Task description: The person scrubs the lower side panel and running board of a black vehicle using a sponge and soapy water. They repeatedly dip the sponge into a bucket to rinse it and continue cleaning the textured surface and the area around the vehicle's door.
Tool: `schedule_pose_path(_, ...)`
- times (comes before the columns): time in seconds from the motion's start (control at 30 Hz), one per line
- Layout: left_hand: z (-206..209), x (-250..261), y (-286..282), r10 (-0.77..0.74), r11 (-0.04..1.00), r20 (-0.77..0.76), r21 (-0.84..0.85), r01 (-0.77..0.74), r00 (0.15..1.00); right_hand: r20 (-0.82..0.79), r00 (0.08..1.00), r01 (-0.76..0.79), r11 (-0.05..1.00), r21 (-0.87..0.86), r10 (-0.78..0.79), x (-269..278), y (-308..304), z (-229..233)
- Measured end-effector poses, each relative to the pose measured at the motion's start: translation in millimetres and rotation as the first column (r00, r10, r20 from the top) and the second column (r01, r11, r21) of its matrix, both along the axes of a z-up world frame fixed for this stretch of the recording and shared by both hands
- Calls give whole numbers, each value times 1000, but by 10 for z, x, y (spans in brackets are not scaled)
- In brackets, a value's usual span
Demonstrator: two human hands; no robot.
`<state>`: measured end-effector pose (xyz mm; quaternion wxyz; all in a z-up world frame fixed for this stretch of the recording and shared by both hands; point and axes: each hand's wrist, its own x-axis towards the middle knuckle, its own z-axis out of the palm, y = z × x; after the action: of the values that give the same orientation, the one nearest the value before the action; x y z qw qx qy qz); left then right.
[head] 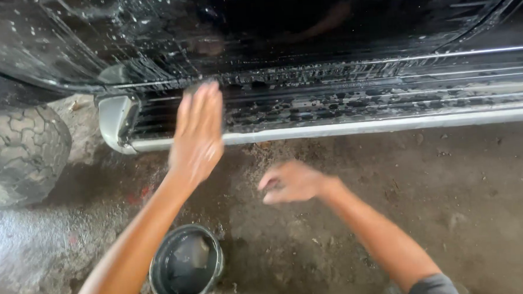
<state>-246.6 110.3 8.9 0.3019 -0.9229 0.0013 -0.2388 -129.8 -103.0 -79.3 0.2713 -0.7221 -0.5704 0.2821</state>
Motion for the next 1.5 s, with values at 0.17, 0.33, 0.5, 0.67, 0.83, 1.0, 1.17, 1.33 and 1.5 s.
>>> schedule_pose_path(0.17,-1615,-1488,399,136,743,-153,-637,-203,979,37,938,-346,930,123,344,-1095,1116,-1521)
schedule_pose_path(0.33,-5157,-2544,1130,334,478,-744,-395,-785,578,251,844,-419,875,-241,473,-2334,1959,-3291)
schedule_pose_path(0.5,-5704,-2535,1261,77,817,-692,-369,-443,718,346,869,-205,895,-396,352,-2779,2248,-4072)
schedule_pose_path(0.67,-5526,-2621,1680,160,567,-792,-415,-712,589,176,950,-198,931,-306,259,-2686,2450,-3967)
schedule_pose_path(0.83,-5165,-2584,1752,166,226,-859,-444,-867,484,-28,993,-115,992,44,116,-2265,2118,-2936)
schedule_pose_path(1.0,-3396,-1937,1331,-3,343,-668,-700,-627,745,-230,973,55,958,282,11,-1598,1494,-1823)
schedule_pose_path(1.17,-1442,-796,488,-193,368,-468,-849,-379,862,-100,989,107,993,-60,-112,-504,625,-1363)
schedule_pose_path(1.33,372,-74,275,-192,965,170,-149,218,967,219,259,675,338,656,-941,709,-988,484)
schedule_pose_path(1.5,1309,290,425,-345,928,250,-51,368,905,-300,291,417,-161,894,-909,1405,-995,1648)
